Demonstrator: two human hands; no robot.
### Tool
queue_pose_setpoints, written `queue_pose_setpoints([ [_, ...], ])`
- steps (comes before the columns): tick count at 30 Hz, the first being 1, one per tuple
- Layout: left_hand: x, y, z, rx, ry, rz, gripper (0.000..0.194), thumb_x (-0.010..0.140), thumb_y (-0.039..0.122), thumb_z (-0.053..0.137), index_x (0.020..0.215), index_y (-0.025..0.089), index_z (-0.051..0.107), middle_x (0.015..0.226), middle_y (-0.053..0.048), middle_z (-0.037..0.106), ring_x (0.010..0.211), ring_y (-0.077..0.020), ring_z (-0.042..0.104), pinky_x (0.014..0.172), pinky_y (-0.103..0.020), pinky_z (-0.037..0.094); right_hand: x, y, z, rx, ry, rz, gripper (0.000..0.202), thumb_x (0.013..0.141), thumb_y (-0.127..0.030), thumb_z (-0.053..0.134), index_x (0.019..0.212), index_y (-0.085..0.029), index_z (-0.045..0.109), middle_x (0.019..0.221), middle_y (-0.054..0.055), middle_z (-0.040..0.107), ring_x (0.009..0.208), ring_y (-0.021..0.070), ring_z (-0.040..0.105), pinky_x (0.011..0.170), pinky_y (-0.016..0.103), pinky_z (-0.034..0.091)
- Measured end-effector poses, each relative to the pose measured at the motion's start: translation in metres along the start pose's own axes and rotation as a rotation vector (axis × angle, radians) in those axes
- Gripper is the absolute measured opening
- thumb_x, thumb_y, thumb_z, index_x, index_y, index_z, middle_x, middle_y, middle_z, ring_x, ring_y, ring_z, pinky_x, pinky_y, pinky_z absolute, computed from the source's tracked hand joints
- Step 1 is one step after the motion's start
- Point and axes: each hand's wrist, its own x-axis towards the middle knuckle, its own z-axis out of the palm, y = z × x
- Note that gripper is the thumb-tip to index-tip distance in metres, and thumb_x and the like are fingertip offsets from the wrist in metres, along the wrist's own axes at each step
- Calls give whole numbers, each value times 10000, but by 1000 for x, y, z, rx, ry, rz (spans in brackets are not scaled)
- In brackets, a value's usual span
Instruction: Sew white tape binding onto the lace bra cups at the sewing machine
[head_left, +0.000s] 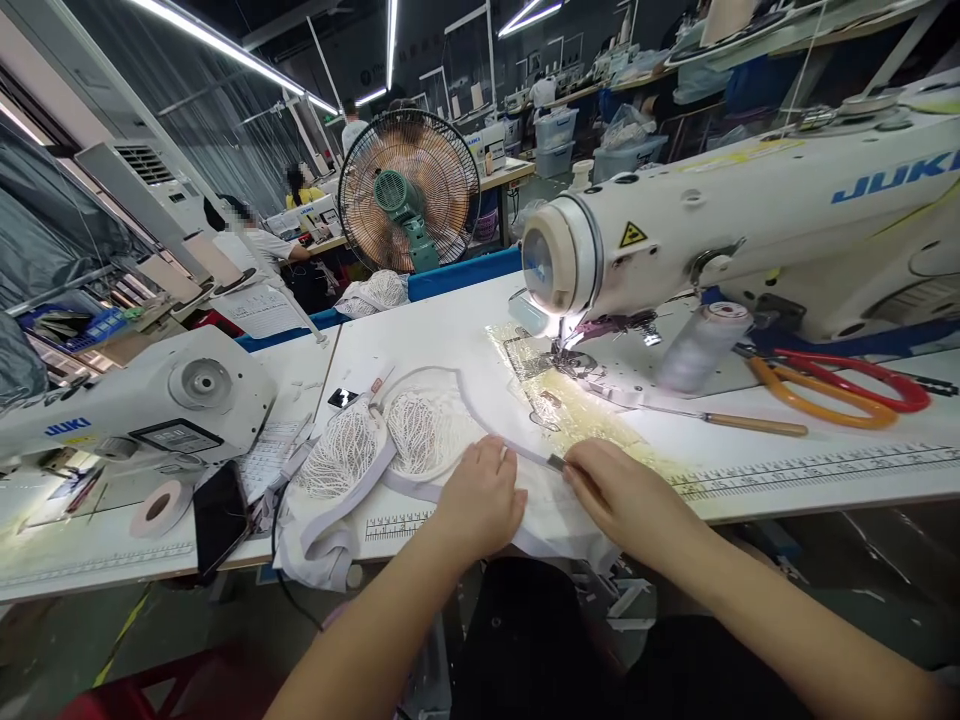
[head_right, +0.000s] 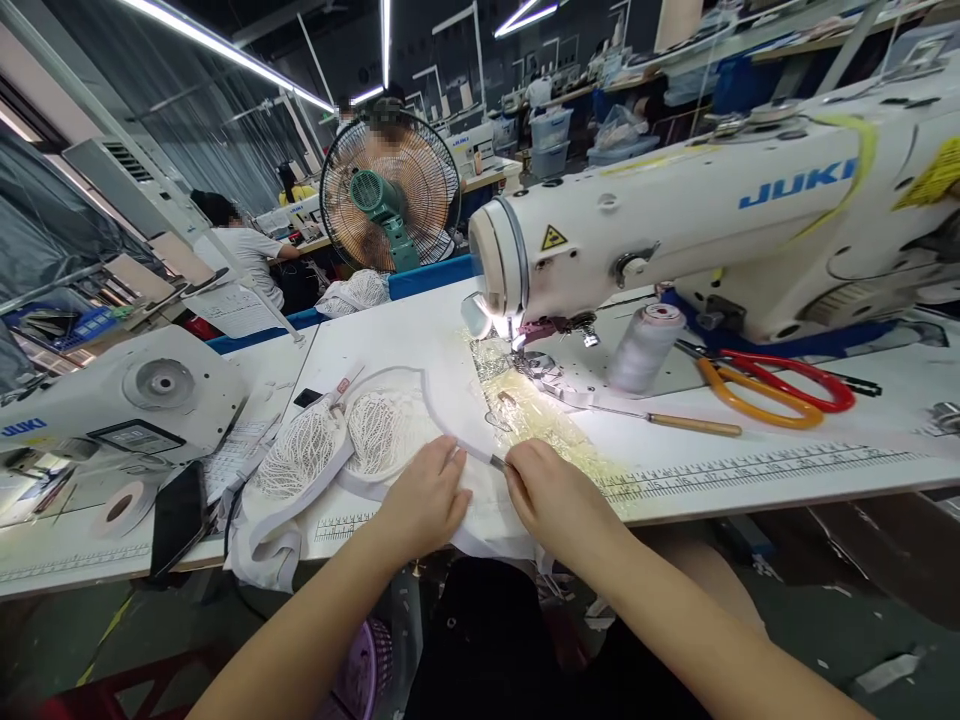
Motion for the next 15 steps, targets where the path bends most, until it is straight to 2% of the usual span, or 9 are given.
queue_pose_setpoints([
  [2, -2, 4, 3, -33, 35, -20, 467, 844, 358, 398, 1259, 145, 416, 1296, -190, 383, 1226, -317, 335, 994, -503, 301, 12, -3, 2, -106, -9, -17, 241, 858, -237, 323, 796, -181, 548, 760, 49, 542, 675, 153, 514, 526, 242, 316],
  [5, -4, 3, 6, -58, 48, -7, 429, 843, 360, 407, 1254, 235, 425, 1317, -157, 348, 1244, -322, 307, 992, -533, 284, 28, -11, 7, -244, -52, -29, 236, 846, -228, 354, 805, -203, 585, 723, 24, 526, 629, 132, 485, 472, 234, 216],
  [9, -5, -1, 7, -72, 40, 21, 408, 848, 363, 398, 1233, 240, 449, 1329, -152, 326, 1253, -324, 289, 998, -537, 275, 40, -18, 17, -360, -43, -42, 191, 815, -220, 397, 743, -212, 574, 687, 6, 492, 586, 114, 434, 450, 236, 135],
  [15, -5, -1, 8, -86, 36, 12, 394, 850, 375, 390, 1211, 246, 480, 1338, -142, 312, 1254, -330, 281, 1005, -537, 264, 45, -18, 19, -408, -103, -63, 133, 761, -171, 446, 754, -193, 578, 698, 16, 493, 570, 110, 409, 456, 242, 132],
])
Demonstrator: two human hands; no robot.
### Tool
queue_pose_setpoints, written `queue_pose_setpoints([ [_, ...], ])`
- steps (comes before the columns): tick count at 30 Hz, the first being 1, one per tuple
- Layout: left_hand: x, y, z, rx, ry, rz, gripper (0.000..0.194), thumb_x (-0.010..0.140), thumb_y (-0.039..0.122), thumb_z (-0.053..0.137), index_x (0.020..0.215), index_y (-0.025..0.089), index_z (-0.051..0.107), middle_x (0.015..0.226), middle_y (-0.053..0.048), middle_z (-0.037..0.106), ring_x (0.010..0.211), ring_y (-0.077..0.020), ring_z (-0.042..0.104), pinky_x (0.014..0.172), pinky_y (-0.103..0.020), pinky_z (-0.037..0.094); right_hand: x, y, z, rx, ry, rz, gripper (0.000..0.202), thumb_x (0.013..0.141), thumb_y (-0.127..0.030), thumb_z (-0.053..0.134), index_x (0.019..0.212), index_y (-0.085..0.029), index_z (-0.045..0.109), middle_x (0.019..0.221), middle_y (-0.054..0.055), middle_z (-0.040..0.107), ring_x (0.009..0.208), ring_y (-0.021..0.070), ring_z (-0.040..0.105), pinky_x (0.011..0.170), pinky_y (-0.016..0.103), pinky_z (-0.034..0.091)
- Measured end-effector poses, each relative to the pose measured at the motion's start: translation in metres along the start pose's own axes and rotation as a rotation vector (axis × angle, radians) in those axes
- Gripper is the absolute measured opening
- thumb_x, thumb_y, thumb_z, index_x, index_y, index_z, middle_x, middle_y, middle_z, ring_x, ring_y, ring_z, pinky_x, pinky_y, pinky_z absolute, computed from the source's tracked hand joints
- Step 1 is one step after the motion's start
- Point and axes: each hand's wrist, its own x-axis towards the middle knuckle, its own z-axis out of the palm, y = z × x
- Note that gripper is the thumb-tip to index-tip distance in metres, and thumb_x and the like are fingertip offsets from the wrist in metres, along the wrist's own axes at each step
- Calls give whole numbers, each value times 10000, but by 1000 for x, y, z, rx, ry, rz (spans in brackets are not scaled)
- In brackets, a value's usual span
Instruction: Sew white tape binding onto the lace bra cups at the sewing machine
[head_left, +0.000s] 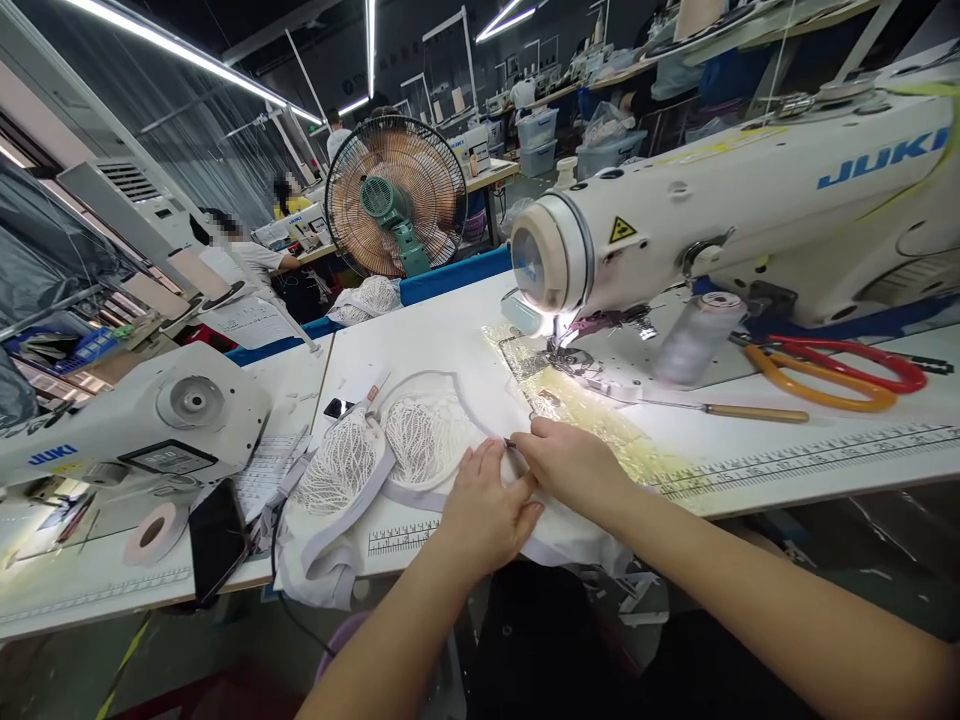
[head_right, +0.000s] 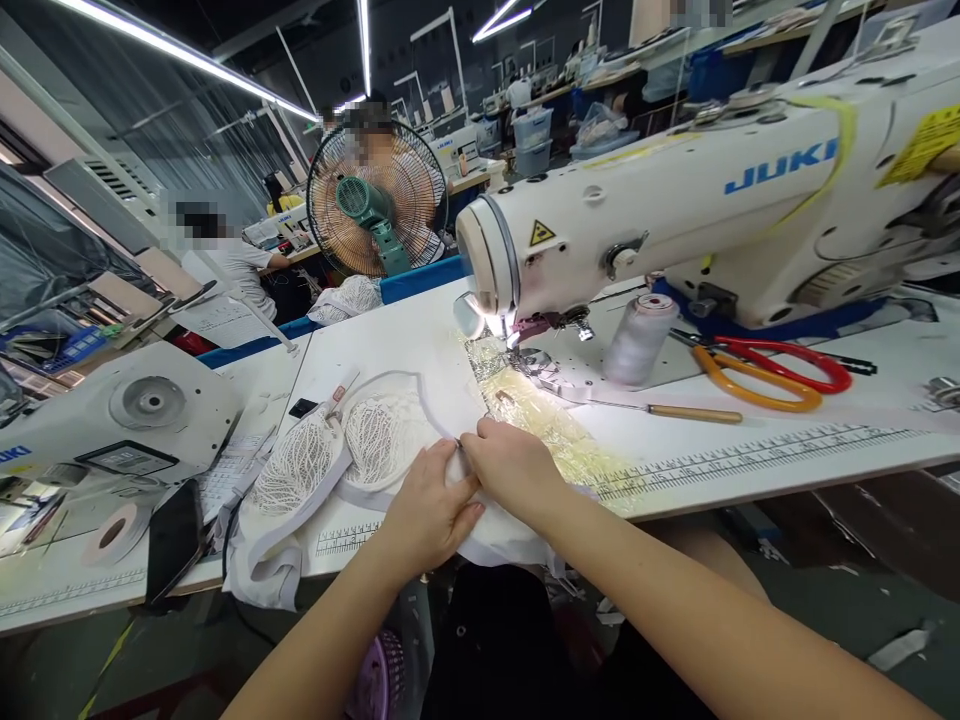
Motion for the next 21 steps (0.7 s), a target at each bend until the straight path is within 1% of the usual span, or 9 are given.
queue_pose_setpoints([
  [4, 1, 1, -1, -3, -15, -4, 417, 850, 380, 393, 1247, 262, 444, 1333, -147, 319, 1258, -332, 278, 1001, -537, 266, -1, 2, -4, -21, -31, -57, 140, 734, -114, 447, 728, -168, 577, 694, 28, 502, 577, 118, 424, 470, 246, 147],
  [8, 3, 2, -3, 14, -55, -13, 451, 853, 394, 384, 1287, 275, 399, 1327, -153, 323, 1256, -345, 280, 997, -537, 267, -8, 8, -9, -15, -52, -84, 165, 748, -98, 431, 723, -161, 581, 692, 37, 509, 597, 131, 448, 479, 247, 160],
  [15, 3, 4, -6, 41, -78, -26, 440, 865, 398, 366, 1295, 311, 381, 1345, -149, 310, 1259, -362, 274, 985, -545, 273, -28, 19, -25, -48, -121, -31, 244, 782, -82, 385, 738, -159, 612, 685, 44, 510, 564, 127, 436, 486, 259, 155],
  [18, 4, 5, -6, 54, -82, -19, 438, 867, 397, 366, 1294, 302, 386, 1348, -149, 313, 1259, -356, 274, 983, -546, 278, -30, 19, -27, -31, -91, -5, 272, 813, -107, 358, 793, -169, 623, 704, 45, 519, 577, 131, 440, 485, 261, 155],
  [21, 4, 5, -6, 66, -73, -15, 445, 864, 391, 379, 1300, 300, 376, 1344, -143, 323, 1256, -343, 282, 978, -546, 289, -27, 17, -22, 1, -47, -12, 265, 816, -121, 360, 791, -170, 620, 703, 42, 521, 593, 136, 446, 487, 257, 164],
])
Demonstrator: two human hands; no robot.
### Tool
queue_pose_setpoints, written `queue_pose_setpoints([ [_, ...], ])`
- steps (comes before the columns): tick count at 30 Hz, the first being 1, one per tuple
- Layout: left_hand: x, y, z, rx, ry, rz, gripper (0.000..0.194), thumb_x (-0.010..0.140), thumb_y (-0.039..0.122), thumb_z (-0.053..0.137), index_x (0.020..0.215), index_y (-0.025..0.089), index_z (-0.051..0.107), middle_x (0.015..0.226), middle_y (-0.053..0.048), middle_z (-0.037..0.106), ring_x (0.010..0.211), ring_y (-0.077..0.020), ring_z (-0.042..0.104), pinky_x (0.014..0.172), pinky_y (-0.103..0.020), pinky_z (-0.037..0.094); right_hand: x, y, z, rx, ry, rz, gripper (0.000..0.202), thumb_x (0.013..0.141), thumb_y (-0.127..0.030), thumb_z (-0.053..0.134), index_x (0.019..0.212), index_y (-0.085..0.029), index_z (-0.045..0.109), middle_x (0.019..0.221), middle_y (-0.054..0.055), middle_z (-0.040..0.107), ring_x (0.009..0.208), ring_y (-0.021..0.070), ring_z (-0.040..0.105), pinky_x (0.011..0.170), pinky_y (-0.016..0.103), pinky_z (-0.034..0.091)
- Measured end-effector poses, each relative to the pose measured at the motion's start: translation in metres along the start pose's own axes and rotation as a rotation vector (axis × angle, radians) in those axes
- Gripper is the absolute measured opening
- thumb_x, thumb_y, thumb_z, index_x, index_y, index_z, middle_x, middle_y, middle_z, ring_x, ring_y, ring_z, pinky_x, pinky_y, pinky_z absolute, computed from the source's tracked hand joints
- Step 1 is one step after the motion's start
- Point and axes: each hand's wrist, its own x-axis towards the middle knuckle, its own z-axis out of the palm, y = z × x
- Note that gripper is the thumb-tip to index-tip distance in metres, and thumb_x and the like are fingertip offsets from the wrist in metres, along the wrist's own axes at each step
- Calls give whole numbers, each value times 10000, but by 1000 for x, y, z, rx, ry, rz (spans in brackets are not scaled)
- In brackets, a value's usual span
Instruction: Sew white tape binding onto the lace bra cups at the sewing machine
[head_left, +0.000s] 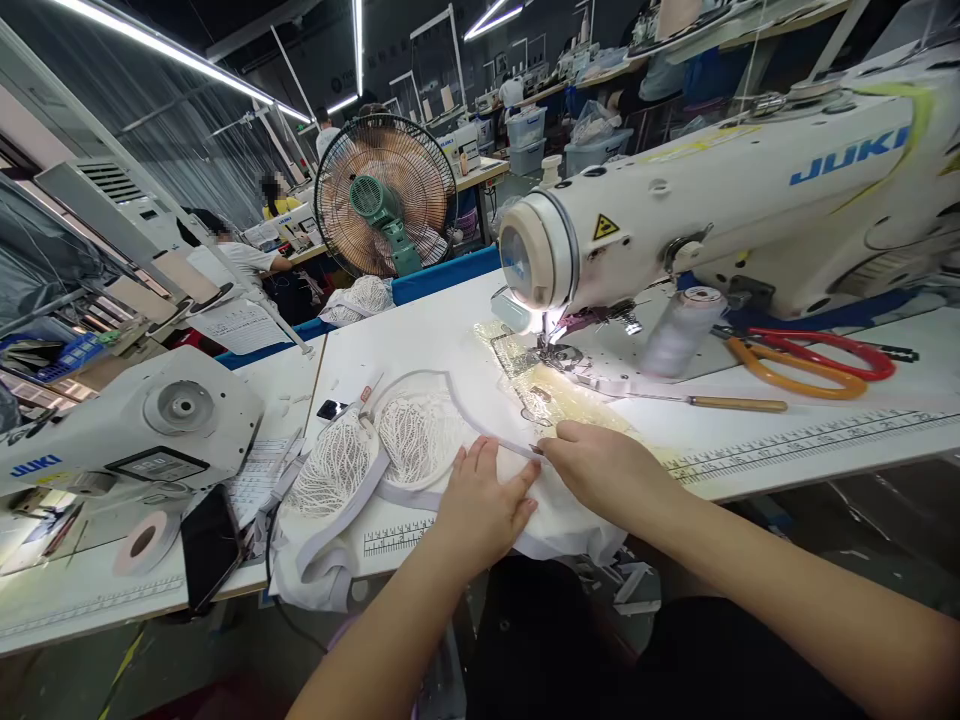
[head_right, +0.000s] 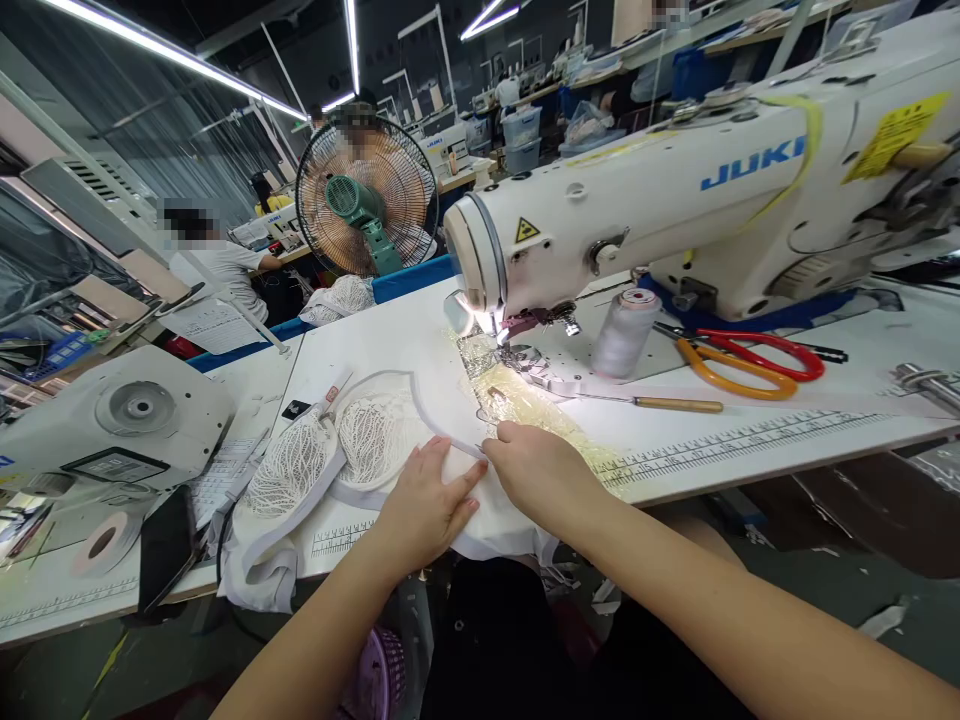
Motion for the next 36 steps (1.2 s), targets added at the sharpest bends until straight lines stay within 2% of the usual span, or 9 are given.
queue_pose_setpoints([
  [5, 1, 0, 0, 8, 8, 3, 444, 852, 376, 408, 1289, 302, 390, 1333, -138, 328, 1256, -337, 280, 982, -546, 286, 9, -3, 10, 40, 45, -33, 206, 791, -136, 410, 743, -168, 608, 692, 36, 508, 587, 130, 442, 480, 253, 170],
  [9, 1, 0, 0, 12, -4, -3, 450, 850, 379, 408, 1293, 303, 387, 1333, -139, 326, 1254, -344, 282, 982, -541, 287, 9, -1, 10, 23, 33, -52, 186, 779, -127, 427, 739, -164, 604, 682, 36, 504, 591, 134, 445, 481, 261, 167],
  [14, 3, 1, -2, 6, -26, -7, 439, 859, 382, 390, 1290, 300, 396, 1338, -135, 330, 1254, -348, 280, 975, -551, 286, -7, 11, 2, -23, -36, -52, 210, 762, -59, 417, 697, -162, 587, 686, 39, 514, 607, 138, 461, 496, 265, 178],
  [19, 4, 3, -8, -1, -61, -22, 428, 851, 360, 417, 1273, 284, 421, 1351, -153, 315, 1249, -355, 292, 968, -563, 287, -21, 16, -9, -19, -63, 56, 188, 795, -98, 427, 742, -173, 591, 732, 35, 540, 659, 144, 493, 499, 259, 187],
  [22, 6, 5, -7, 20, -17, 25, 408, 850, 328, 412, 1247, 239, 445, 1366, -149, 313, 1259, -341, 278, 974, -581, 270, -21, 14, -11, 20, -49, 99, 204, 819, -121, 410, 779, -178, 602, 750, 34, 548, 687, 146, 505, 496, 257, 195],
  [25, 7, 10, -3, 20, 11, 110, 414, 862, 285, 361, 1237, 127, 438, 1306, -168, 401, 1239, -292, 319, 1016, -525, 260, -17, 11, -7, 71, -34, 85, 237, 837, -142, 390, 824, -187, 622, 756, 35, 549, 682, 138, 503, 489, 252, 193],
  [27, 6, 15, 0, -2, 19, 126, 458, 860, 322, 365, 1253, 91, 408, 1271, -185, 429, 1218, -286, 348, 1017, -495, 281, -13, 9, -3, 92, -13, 77, 244, 839, -158, 387, 849, -195, 628, 751, 31, 545, 667, 133, 494, 482, 248, 183],
  [32, 4, 22, 1, -12, 18, 112, 470, 831, 433, 424, 1264, 251, 407, 1285, -151, 396, 1229, -330, 321, 972, -568, 287, -5, 8, 6, 72, 2, 52, 181, 771, -157, 444, 782, -183, 622, 709, 23, 519, 605, 120, 449, 465, 248, 151],
  [36, 5, 22, -2, -4, -6, 105, 465, 813, 455, 456, 1238, 267, 438, 1285, -150, 387, 1226, -338, 320, 965, -570, 298, -1, 6, 10, 47, 17, 19, 169, 749, -136, 450, 759, -178, 614, 700, 26, 523, 600, 125, 447, 475, 253, 152],
])
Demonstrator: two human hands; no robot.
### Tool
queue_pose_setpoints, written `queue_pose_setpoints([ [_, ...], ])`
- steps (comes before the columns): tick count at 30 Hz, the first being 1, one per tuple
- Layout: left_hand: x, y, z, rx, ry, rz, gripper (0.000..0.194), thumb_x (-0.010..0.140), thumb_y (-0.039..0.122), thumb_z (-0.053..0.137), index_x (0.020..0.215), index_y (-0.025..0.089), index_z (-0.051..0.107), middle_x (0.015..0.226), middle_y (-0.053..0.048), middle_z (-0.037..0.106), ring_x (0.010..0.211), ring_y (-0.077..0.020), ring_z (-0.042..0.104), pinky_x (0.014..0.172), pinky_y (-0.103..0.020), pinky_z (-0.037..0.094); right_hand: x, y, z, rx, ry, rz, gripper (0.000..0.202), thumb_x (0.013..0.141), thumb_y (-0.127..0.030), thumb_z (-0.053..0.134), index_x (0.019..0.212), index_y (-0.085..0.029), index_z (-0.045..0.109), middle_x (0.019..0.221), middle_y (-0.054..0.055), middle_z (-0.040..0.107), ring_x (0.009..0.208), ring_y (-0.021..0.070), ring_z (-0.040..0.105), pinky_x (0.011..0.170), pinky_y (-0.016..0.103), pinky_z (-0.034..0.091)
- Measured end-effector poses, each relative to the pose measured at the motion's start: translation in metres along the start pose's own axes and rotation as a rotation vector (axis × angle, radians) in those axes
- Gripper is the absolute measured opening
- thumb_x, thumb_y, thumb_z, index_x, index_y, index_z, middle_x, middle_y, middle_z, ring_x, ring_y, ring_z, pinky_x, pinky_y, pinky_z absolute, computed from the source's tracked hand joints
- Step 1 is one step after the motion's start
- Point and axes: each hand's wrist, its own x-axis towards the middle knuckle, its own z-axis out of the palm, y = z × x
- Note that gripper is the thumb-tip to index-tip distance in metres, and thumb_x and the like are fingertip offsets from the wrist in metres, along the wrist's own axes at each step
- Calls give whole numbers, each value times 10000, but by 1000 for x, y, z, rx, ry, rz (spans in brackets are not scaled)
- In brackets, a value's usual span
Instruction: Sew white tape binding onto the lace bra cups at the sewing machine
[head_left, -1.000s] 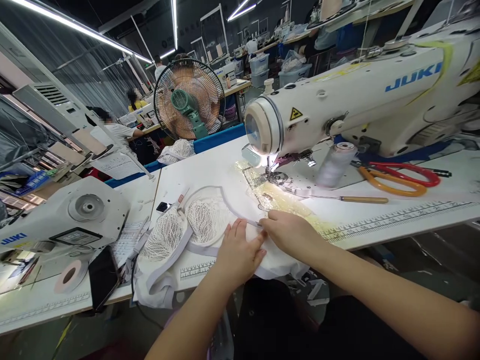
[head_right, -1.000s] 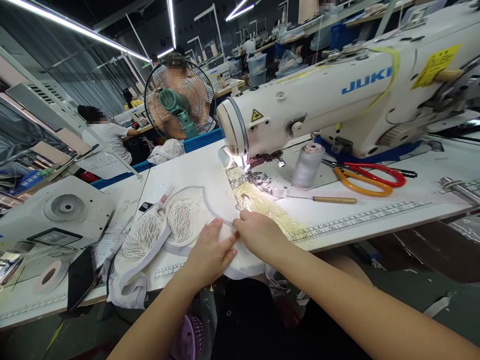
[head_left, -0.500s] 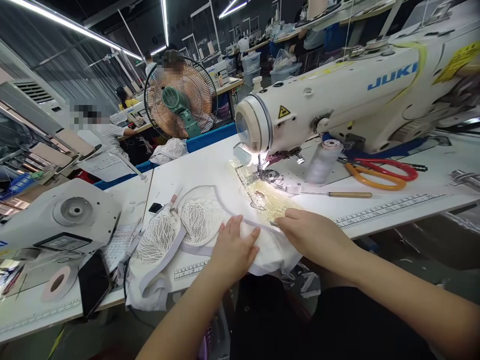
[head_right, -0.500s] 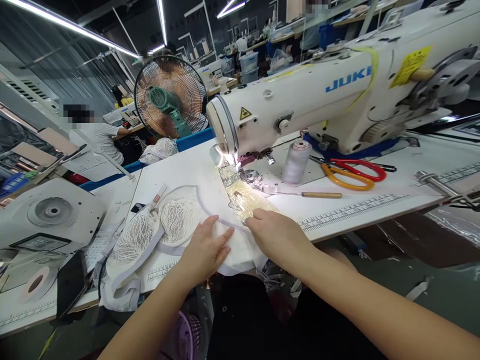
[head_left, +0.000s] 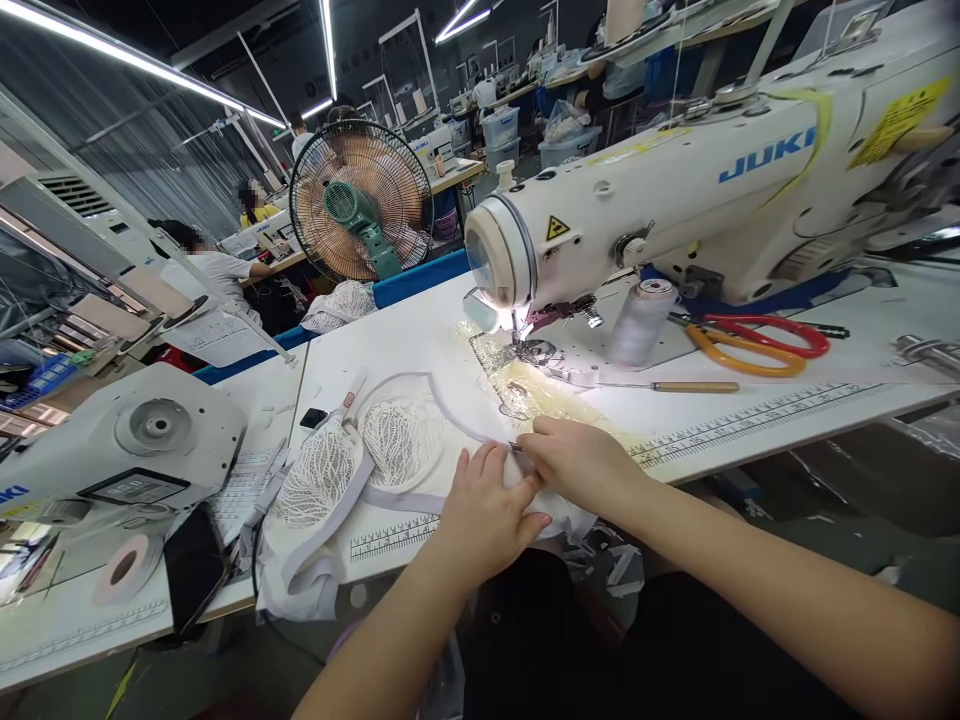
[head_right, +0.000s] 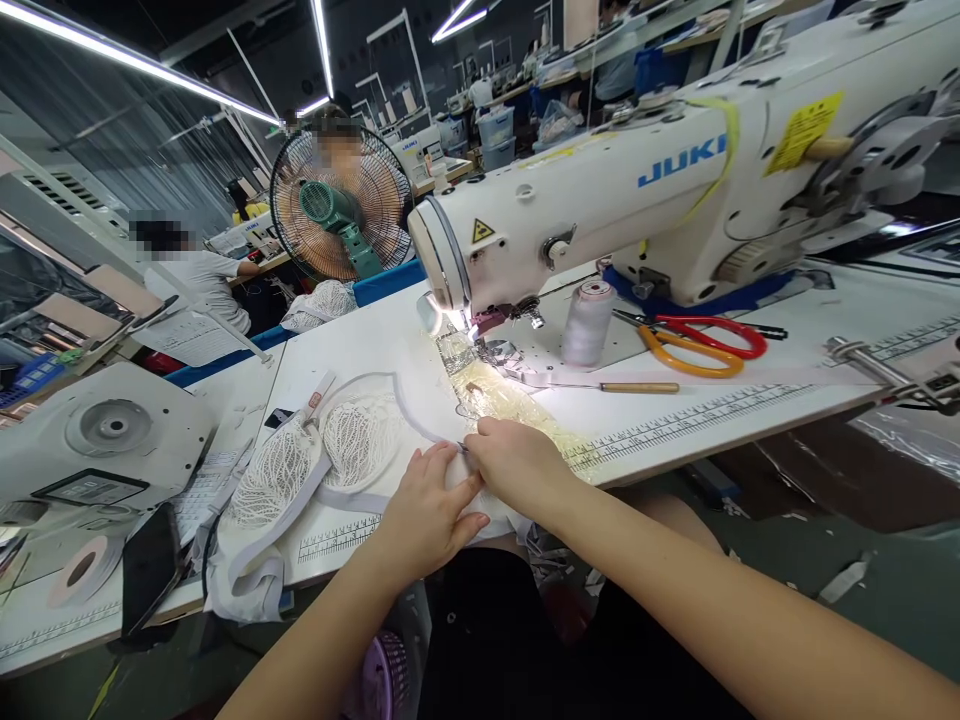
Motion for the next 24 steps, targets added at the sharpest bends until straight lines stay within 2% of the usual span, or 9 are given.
queue_pose_setpoints([
  [7, 2, 0, 0, 19, -1, -5, 480, 814, 441, 463, 1264, 280, 415, 1264, -147, 396, 1215, -335, 330, 958, -565, 308, -10, 6, -10, -47, -58, -34, 153, 748, -108, 464, 710, -172, 597, 692, 34, 521, 611, 130, 477, 475, 264, 155],
  [13, 3, 2, -1, 16, -19, -16, 484, 818, 436, 459, 1280, 307, 396, 1258, -129, 397, 1211, -335, 330, 955, -569, 302, -20, 13, -22, -68, -116, 11, 178, 780, -110, 457, 694, -180, 595, 692, 31, 519, 610, 129, 488, 468, 265, 152],
  [17, 2, 3, -2, 16, -25, -20, 478, 817, 425, 462, 1275, 300, 398, 1267, -139, 386, 1220, -335, 324, 961, -570, 298, -13, 7, -18, -26, -60, 34, 180, 789, -134, 441, 750, -187, 609, 725, 30, 536, 647, 132, 491, 474, 259, 155],
  [24, 2, 3, -3, 25, -48, -17, 425, 821, 421, 457, 1222, 281, 452, 1288, -151, 367, 1237, -333, 311, 979, -567, 282, 3, -3, -6, -8, -21, -15, 172, 753, -126, 442, 726, -179, 604, 696, 33, 531, 619, 133, 465, 477, 263, 151],
])
